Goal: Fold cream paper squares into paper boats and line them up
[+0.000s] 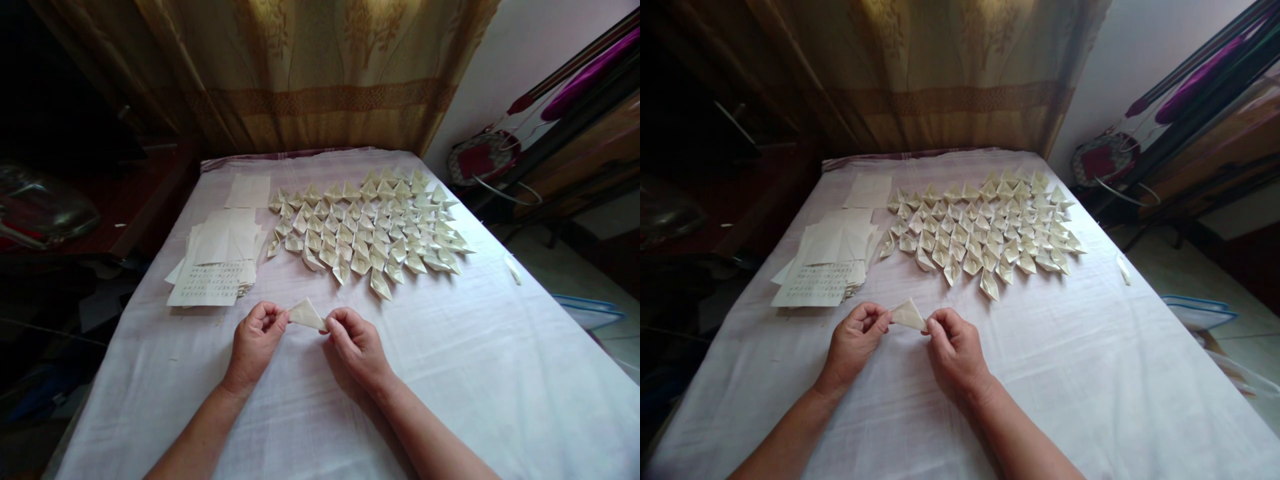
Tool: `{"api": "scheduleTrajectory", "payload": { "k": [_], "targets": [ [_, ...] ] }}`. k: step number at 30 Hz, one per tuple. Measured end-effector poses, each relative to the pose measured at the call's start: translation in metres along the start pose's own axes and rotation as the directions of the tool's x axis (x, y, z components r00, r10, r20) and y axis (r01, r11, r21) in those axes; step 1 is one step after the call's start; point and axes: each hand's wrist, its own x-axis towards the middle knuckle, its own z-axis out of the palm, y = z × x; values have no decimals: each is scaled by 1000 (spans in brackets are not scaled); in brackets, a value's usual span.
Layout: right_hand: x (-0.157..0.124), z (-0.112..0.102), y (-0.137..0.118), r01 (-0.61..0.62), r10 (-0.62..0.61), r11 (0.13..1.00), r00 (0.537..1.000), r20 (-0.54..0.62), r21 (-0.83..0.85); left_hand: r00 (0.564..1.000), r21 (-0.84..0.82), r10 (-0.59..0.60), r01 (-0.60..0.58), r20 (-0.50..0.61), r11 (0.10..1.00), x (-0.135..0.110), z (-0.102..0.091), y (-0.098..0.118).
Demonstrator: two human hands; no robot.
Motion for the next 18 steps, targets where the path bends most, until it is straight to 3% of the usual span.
{"api": "scheduleTrajectory", "payload": {
  "k": [6,12,18],
  "targets": [
    [-1,3,0,-61,61,994,998,-3,89,998,-84,-62,60,-24,995,-2,0,2],
    [0,7,-1,-98,108,978,993,-44,184,956,-329,-253,289,150,899,-6,11,12],
    [-2,10,0,-112,123,975,991,-46,193,910,-135,-336,374,243,917,-13,26,17]
  ]
}}
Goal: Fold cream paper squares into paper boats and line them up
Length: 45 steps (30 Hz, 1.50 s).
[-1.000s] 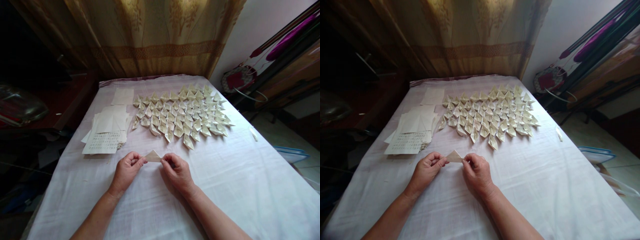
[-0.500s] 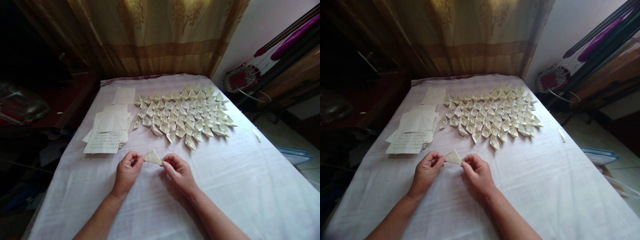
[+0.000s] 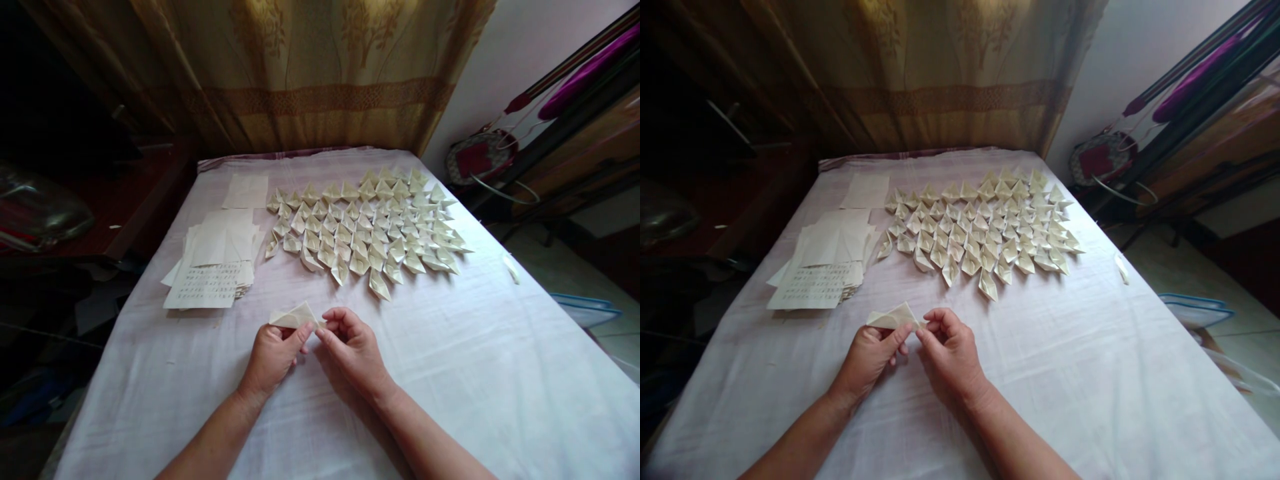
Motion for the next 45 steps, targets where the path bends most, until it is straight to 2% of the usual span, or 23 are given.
{"api": "scheduleTrajectory", "payload": {
  "k": [6,10,16,26,31,39,42,45],
  "targets": [
    [0,-1,-7,-43,39,995,998,48,85,998,-23,27,-29,-62,999,1,1,-1],
    [3,-2,-13,-144,132,975,988,84,168,999,-75,26,-27,-24,997,0,-2,0],
    [2,1,-13,-276,246,945,953,180,174,999,-101,13,-8,52,995,-3,-2,1],
    [3,-1,-18,-276,231,940,947,222,200,1000,-78,19,-17,14,997,-3,-1,-6],
    [3,1,-18,-292,249,936,944,215,197,997,-66,64,-66,-37,996,-3,1,-7],
    [0,3,-15,-222,190,965,959,211,138,972,-48,225,-228,-63,972,1,1,-8],
    [-1,2,-12,-88,78,995,981,175,51,971,-44,236,-237,-26,971,-1,1,-6],
    [-3,1,-9,75,-62,991,992,113,-112,971,-20,239,-239,-4,971,-2,2,-6]
  ]
}}
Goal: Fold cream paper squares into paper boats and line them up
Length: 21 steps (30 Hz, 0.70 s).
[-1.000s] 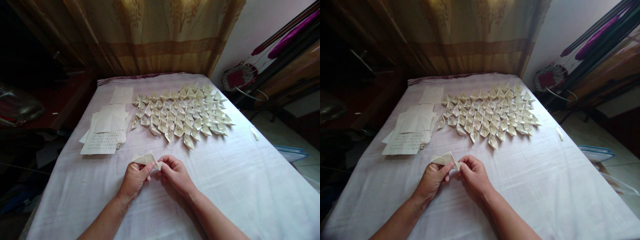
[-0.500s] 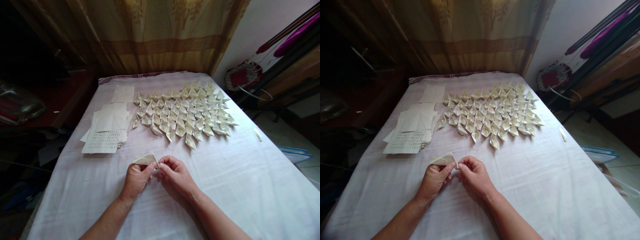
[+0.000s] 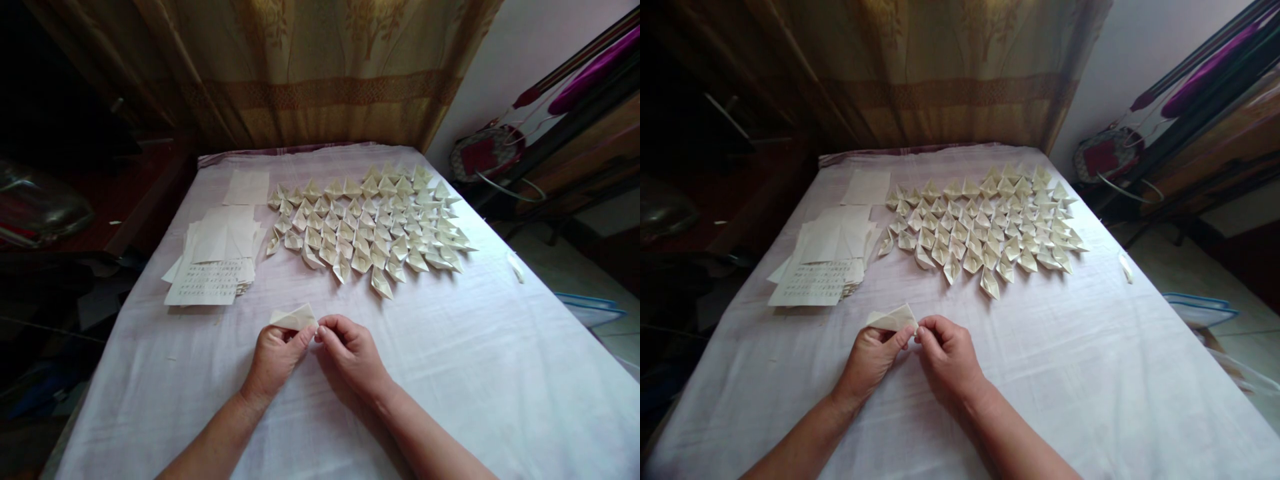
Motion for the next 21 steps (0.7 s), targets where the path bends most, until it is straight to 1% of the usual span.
{"api": "scheduleTrajectory", "payload": {
  "k": [3,5,7,11,14,18,21],
  "targets": [
    [-2,2,2,83,-94,984,994,-64,-157,1000,46,15,-14,-3,999,-1,1,0],
    [-3,3,3,101,-117,977,990,-78,-190,1000,48,17,-16,-4,999,-1,1,2],
    [-3,4,4,90,-101,983,993,-65,-158,1000,13,3,-3,0,1000,-1,1,5],
    [-2,3,4,10,-9,999,1000,10,-48,999,-57,-23,25,37,998,0,1,9],
    [-2,0,1,-3,8,996,999,51,-92,997,-89,-43,49,62,995,0,0,8],
    [-3,-2,-2,27,-11,988,994,107,-155,998,-81,-39,44,56,996,0,-2,5],
    [-3,-3,0,38,-28,982,998,59,-187,992,-45,-92,97,90,994,-1,-4,3]
  ]
}}
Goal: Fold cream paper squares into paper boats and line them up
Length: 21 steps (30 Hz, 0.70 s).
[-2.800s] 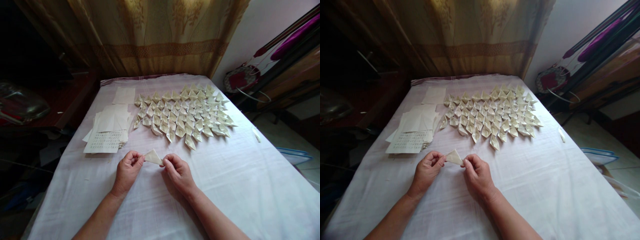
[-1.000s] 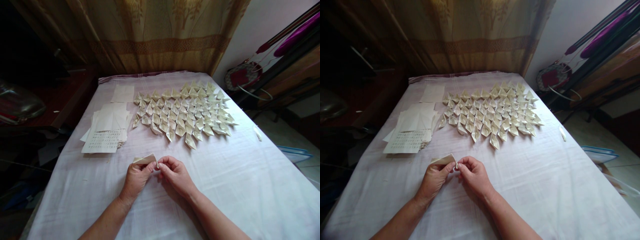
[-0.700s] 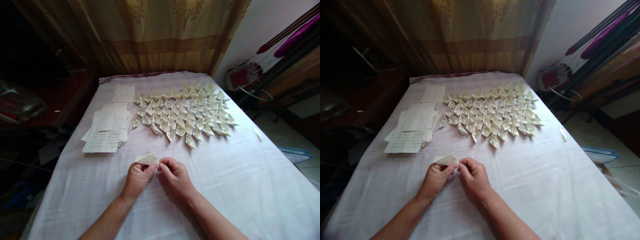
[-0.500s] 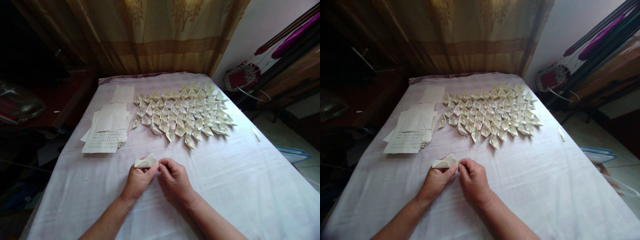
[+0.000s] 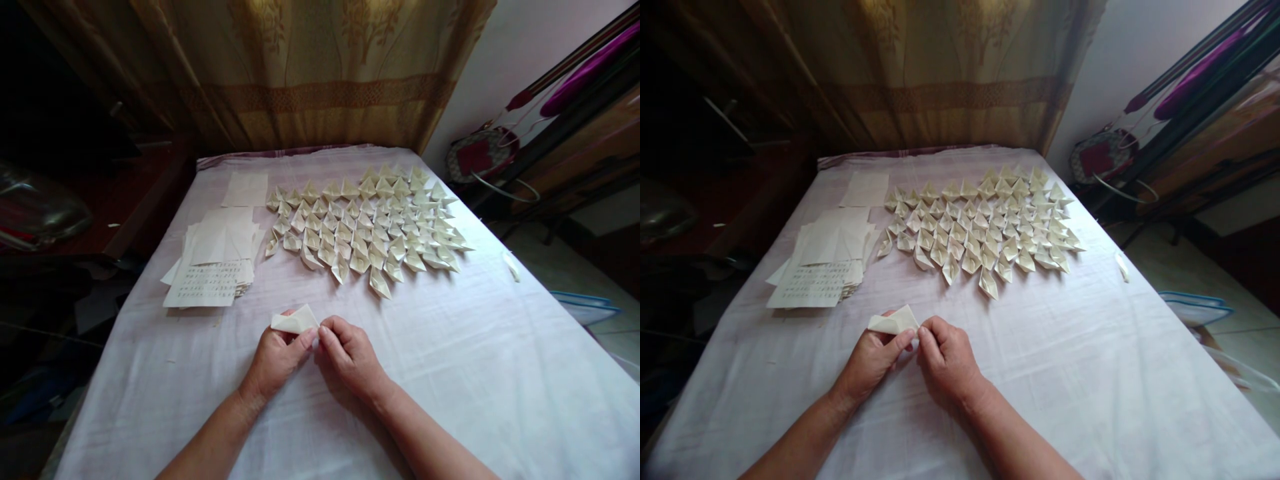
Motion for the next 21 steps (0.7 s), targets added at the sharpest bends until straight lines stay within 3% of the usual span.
{"api": "scheduleTrajectory", "payload": {
  "k": [3,6,12,21],
  "targets": [
    [1,-2,3,-5,1,999,996,-86,-39,999,-5,-31,31,-30,1000,-1,-2,-4],
    [2,-3,5,6,-14,998,992,-123,-67,995,-24,8,-10,-97,1000,-1,-4,-10],
    [3,-3,6,5,-15,997,991,-131,-80,984,-104,60,-78,-170,992,1,-4,-13],
    [5,-5,6,-32,26,999,991,-130,-42,959,-40,22,-35,-282,999,2,-8,-6]
  ]
}}
